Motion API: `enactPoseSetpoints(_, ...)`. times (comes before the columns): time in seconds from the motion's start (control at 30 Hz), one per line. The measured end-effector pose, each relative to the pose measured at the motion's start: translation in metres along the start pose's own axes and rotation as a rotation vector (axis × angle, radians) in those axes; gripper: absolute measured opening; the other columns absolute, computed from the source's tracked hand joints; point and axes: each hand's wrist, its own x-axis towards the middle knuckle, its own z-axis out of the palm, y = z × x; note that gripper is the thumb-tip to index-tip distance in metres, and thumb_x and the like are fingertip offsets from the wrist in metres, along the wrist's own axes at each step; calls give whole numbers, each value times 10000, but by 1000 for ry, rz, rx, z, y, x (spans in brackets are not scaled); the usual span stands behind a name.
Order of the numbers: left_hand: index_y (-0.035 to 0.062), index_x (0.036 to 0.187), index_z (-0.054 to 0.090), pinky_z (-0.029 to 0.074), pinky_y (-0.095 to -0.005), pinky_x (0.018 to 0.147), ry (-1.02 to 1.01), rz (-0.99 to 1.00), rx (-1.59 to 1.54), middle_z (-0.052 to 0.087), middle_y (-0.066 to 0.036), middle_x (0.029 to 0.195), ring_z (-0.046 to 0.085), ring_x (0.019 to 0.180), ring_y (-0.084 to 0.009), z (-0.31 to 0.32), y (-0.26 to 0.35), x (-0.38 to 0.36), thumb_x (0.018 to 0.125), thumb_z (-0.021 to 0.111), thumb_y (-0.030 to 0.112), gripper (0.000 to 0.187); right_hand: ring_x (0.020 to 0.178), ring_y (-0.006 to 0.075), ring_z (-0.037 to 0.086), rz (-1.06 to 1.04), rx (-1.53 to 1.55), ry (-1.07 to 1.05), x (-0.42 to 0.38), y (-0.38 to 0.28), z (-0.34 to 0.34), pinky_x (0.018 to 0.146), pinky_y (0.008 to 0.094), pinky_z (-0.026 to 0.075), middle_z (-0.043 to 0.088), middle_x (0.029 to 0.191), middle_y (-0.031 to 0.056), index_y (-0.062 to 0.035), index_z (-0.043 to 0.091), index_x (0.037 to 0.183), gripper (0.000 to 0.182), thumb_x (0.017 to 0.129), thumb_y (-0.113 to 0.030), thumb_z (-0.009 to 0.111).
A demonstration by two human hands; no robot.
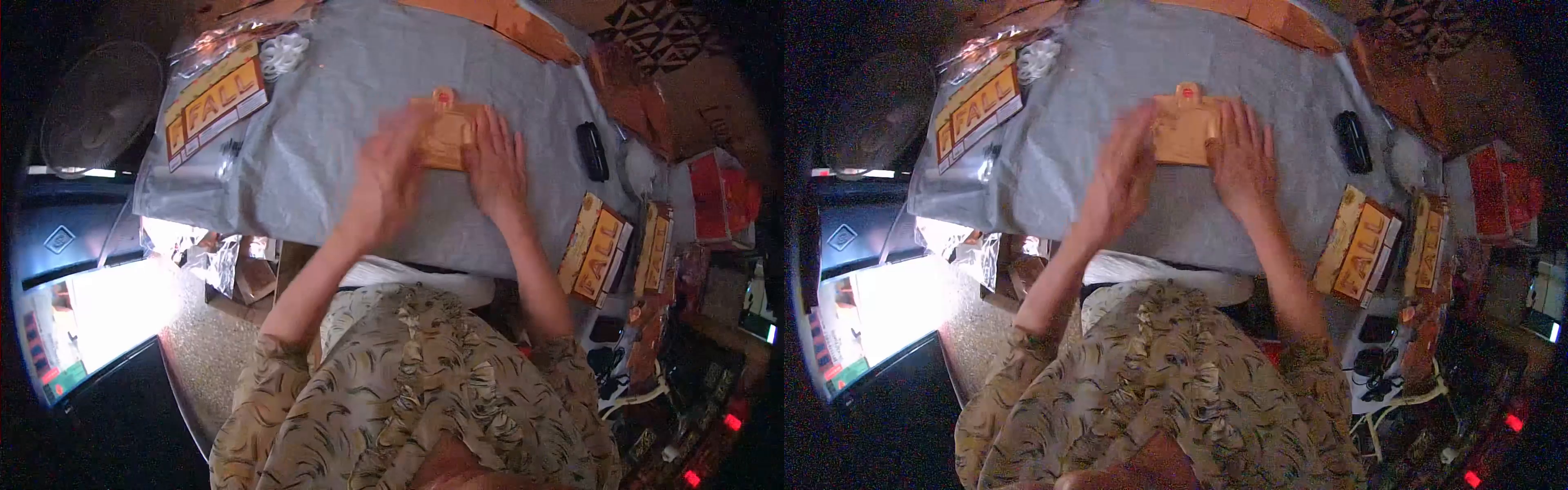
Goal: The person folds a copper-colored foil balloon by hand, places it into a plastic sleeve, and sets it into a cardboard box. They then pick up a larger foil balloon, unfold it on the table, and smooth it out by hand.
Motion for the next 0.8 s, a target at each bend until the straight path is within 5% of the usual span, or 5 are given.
enactPoseSetpoints(0.1, -6, 1405, 544, 402, -374, 1110, -234, 250, -758, 614, -184, 1366, 554, 1315, -249, -40, 78, -37, 1037, 497, 172, 411, 1548, 294, 233, -2, -163, -81, -2, 1, 6, 1253, 504, 160, 273, 1671, 123, -69, 263, 1610, 618, 1062, -311, 415)
enactPoseSetpoints(0.23, -19, 1241, 613, 433, -412, 1062, -1010, 394, -2019, 635, -162, 1278, 581, 1250, -310, -66, 151, -49, 1047, 458, 171, 312, 1542, 302, 250, -47, -56, 29, -3, 7, 11, 1242, 521, 180, 274, 1670, 128, -73, 258, 1611, 612, 1074, -343, 373)
enactPoseSetpoints(0.33, 2, 1516, 343, 505, -399, 989, -1993, -331, -2102, 477, -180, 1472, 556, 1262, -225, -94, 158, -41, 1078, 435, 114, 461, 1540, 307, 253, -57, -60, 41, -1, 8, 16, 1239, 529, 181, 273, 1670, 126, -77, 257, 1611, 604, 1081, -353, 345)
enactPoseSetpoints(0.53, -51, 1403, 441, 515, -417, 953, -1896, -511, -2496, 515, -206, 1382, 572, 1216, -240, -88, 156, -82, 1075, 407, 90, 359, 1544, 301, 246, -1, -51, 27, -7, 1, 12, 1244, 528, 168, 268, 1673, 122, -85, 245, 1616, 604, 1082, -352, 335)
enactPoseSetpoints(0.8, -78, 1379, 466, 506, -426, 957, -1512, 284, -2456, 538, -224, 1339, 590, 1201, -294, -70, 148, -77, 1084, 411, 119, 359, 1552, 298, 223, 52, -71, 12, -12, -6, 14, 1247, 531, 160, 236, 1686, 112, -88, 219, 1622, 605, 1091, -361, 314)
